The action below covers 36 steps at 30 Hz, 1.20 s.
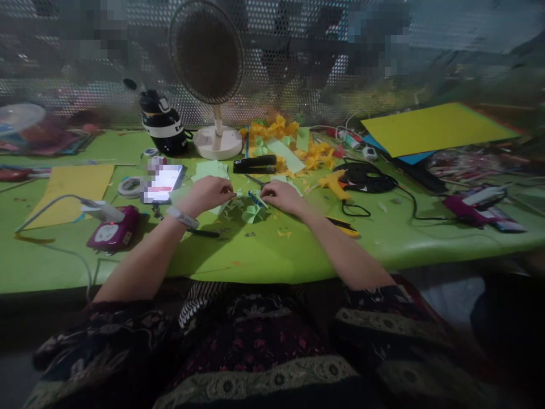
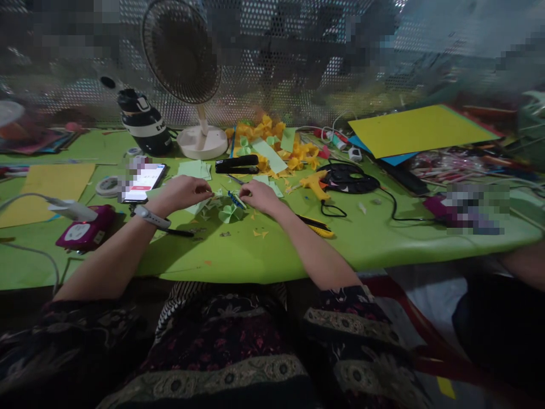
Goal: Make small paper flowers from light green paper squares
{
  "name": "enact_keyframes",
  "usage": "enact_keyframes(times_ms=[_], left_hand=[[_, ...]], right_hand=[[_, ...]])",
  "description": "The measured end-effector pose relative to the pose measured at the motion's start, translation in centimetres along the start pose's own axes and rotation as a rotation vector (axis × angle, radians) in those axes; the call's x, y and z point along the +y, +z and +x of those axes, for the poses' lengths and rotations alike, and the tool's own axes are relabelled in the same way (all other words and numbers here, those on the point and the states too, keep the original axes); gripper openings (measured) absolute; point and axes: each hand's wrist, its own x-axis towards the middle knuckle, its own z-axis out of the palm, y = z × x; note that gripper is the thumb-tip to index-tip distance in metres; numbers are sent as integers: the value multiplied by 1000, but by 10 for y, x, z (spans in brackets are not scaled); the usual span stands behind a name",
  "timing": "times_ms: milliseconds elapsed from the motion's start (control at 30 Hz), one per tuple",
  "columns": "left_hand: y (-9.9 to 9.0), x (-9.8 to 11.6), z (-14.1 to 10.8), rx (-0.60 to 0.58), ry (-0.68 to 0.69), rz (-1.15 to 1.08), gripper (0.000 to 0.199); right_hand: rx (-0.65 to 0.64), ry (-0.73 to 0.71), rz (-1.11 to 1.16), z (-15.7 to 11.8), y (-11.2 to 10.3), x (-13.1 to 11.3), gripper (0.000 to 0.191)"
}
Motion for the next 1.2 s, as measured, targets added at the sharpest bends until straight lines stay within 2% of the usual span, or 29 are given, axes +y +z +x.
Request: enact_keyframes(times_ms=[267,367,467,567,800,1000,1200], left_hand=[[8,1,3,41,30,-127,23],[15,7,2,69,23,-369,32],[22,16,1,31,28,-676,49],[25,22,0,5,17,-841,53],[26,25,2,4,-28,-1007,21],[31,25,2,-20,-109,-1190,33],[27,31,0,-22,-241,-1266,12]], right_hand=[[122,-54,-1,-4,-4,-2,12],[152,-94,-41,-8,-3,-9,15],[142,-166,-91,-13,-2,-18,19],[111,-199,-121,-15,-1,-25,22],[184,-243,-73,-15,4,-21,22],[378,-309,68,-11,11,-14,16],[514,-267,175,-11,13,-14,12]])
